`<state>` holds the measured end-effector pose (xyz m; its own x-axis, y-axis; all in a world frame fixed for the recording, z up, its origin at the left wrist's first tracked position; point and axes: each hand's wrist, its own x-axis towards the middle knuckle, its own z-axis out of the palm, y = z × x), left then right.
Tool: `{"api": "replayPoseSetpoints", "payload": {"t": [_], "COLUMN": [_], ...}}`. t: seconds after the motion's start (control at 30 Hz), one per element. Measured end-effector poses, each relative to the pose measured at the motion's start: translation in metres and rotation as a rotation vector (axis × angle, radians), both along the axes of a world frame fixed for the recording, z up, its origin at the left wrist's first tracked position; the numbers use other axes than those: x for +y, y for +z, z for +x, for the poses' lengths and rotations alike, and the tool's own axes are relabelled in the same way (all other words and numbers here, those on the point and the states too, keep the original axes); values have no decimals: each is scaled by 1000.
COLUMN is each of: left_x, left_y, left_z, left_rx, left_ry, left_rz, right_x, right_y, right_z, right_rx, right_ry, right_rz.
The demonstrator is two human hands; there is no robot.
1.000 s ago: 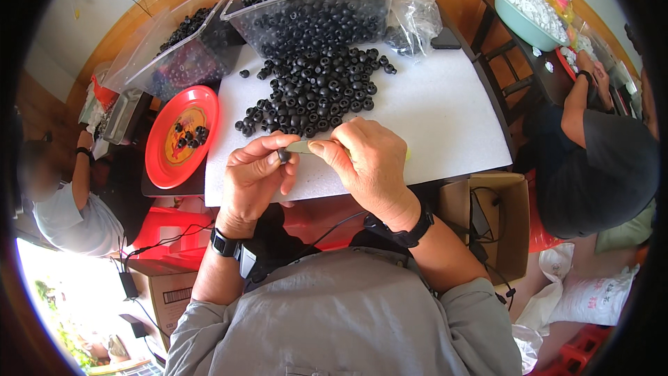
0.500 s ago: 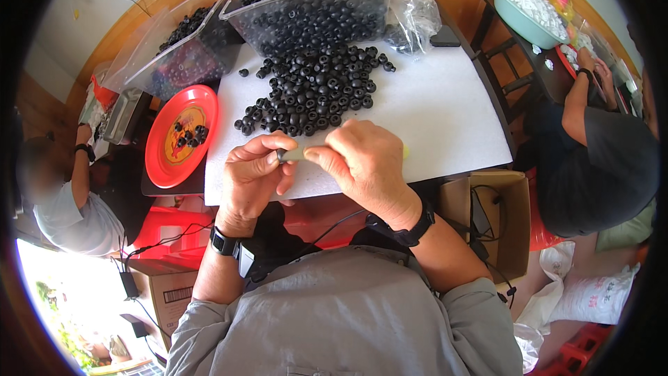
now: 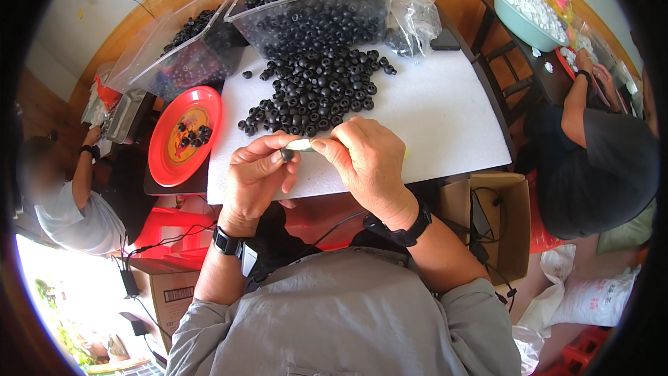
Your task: Trimming or cleaning small black round components using a small hand knife.
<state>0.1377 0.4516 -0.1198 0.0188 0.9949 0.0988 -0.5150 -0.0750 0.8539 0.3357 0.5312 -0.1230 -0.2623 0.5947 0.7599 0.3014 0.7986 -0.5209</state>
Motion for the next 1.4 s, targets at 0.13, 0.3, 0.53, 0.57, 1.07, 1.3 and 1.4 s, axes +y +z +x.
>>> {"api": "replayPoseSetpoints", "payload": {"t": [0.13,0.3,0.53,0.57,1.07,1.3,1.4], "left_x": [-3,-10,-33,-35,-10,5,-3], "left_y": [1,9,34,44,46,31,35], "left_z": [-2,-4,-2,-10,-86,-80,-80], "left_rx": [-8,-34,213,323,1679,1758,1695], "left_ry": [-13,6,274,367,698,514,467], "left_rz": [14,-25,-39,-17,436,321,299], "right_x": [-3,-10,-18,-17,-23,-21,-18], "right_y": [1,6,9,10,12,8,6], "right_z": [0,-2,9,10,14,17,17], "right_rx": [-17,-64,-56,-64,-117,-111,-106], "right_ry": [33,70,94,86,103,118,121], "right_rz": [17,73,81,109,156,159,173]}}
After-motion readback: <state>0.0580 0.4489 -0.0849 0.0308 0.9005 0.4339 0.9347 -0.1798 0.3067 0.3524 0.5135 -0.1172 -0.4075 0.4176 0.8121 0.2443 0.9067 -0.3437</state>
